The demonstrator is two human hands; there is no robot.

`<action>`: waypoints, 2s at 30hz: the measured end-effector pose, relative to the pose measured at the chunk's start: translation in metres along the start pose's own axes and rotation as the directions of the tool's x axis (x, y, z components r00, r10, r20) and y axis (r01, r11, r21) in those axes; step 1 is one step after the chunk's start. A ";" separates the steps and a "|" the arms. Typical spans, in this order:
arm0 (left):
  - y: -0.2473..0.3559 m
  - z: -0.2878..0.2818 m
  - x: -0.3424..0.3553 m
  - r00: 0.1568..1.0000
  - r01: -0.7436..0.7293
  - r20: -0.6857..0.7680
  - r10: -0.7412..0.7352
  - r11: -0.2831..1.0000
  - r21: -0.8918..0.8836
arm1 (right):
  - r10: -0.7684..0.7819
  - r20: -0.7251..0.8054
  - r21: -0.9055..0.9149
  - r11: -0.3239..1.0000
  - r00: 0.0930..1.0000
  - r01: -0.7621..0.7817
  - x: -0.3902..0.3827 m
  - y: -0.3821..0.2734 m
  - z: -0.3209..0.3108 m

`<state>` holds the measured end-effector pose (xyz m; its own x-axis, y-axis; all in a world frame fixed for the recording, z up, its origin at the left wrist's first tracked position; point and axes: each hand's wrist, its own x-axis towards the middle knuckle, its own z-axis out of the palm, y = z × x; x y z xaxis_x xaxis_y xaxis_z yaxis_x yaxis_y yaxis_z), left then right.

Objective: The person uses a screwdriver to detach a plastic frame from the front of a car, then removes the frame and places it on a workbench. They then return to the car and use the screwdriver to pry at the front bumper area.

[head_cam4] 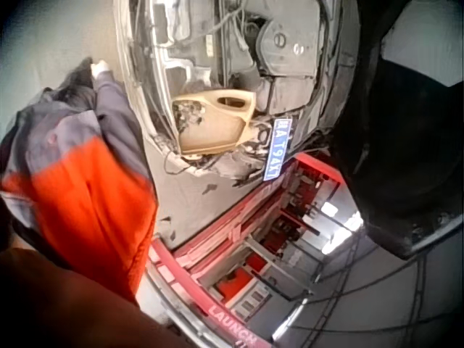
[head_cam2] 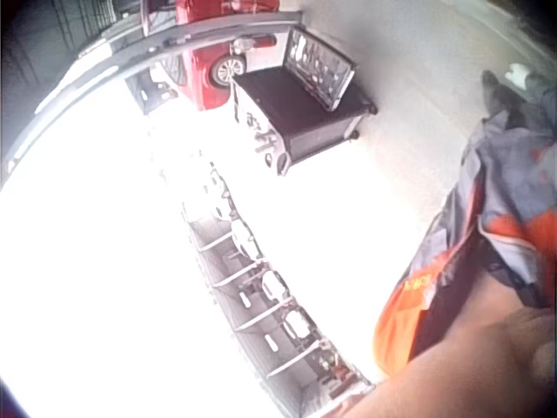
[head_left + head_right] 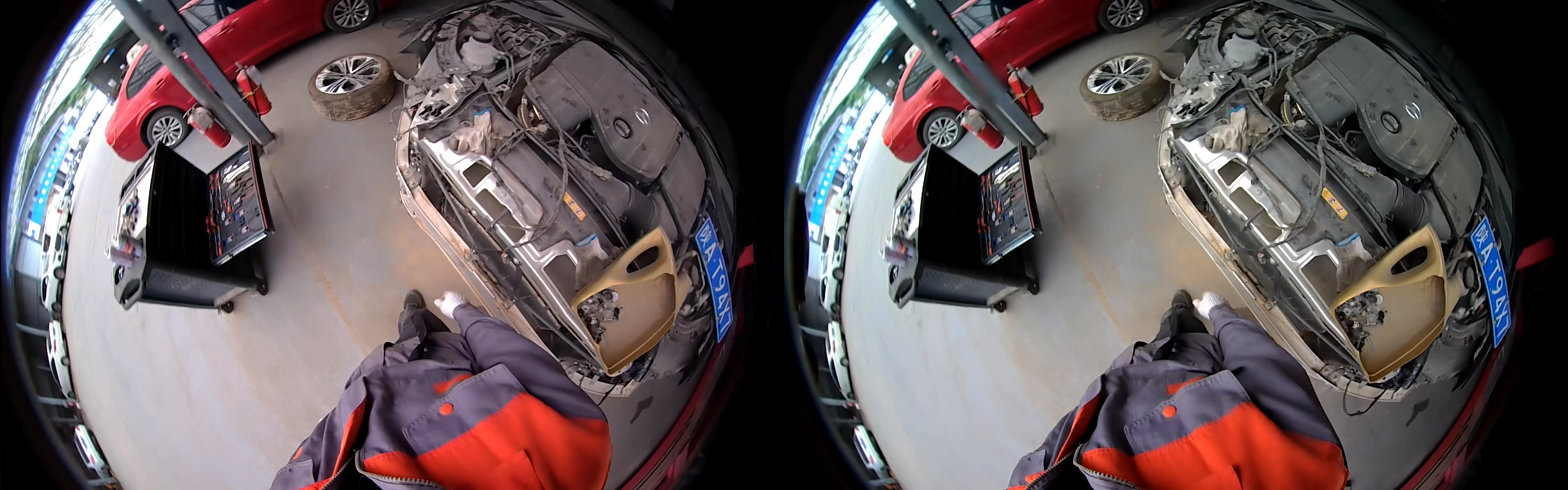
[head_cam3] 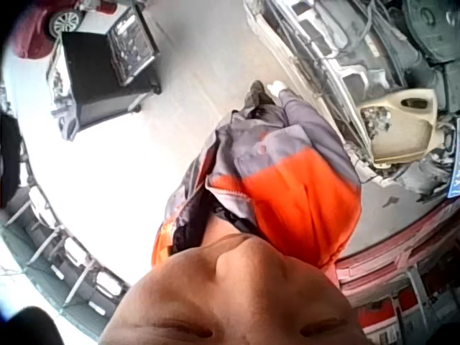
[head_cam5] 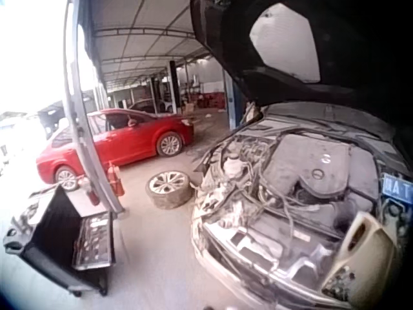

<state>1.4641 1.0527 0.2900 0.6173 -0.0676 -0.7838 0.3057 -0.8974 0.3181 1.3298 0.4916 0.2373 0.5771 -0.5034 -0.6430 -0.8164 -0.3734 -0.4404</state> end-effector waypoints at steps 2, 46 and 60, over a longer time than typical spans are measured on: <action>0.038 -0.027 0.046 1.000 0.009 0.024 -0.009 1.000 0.021 | -0.066 -0.053 0.036 0.997 0.996 0.067 0.031 -0.051 -0.034; 0.189 -0.006 0.082 0.533 -0.828 0.688 0.492 0.133 0.545 | 0.933 -0.094 0.959 -0.010 0.348 0.284 -0.509 0.022 0.440; 0.018 -0.159 0.203 0.922 -0.381 0.249 0.298 0.576 0.723 | 0.797 0.104 0.971 0.048 0.595 -0.234 -0.445 0.007 0.412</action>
<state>1.7101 1.0918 0.2214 0.4797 -0.4380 -0.7603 -0.5832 -0.8066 0.0967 1.0594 1.0337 0.2625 -0.3089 -0.5162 -0.7988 -0.1921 0.8564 -0.4792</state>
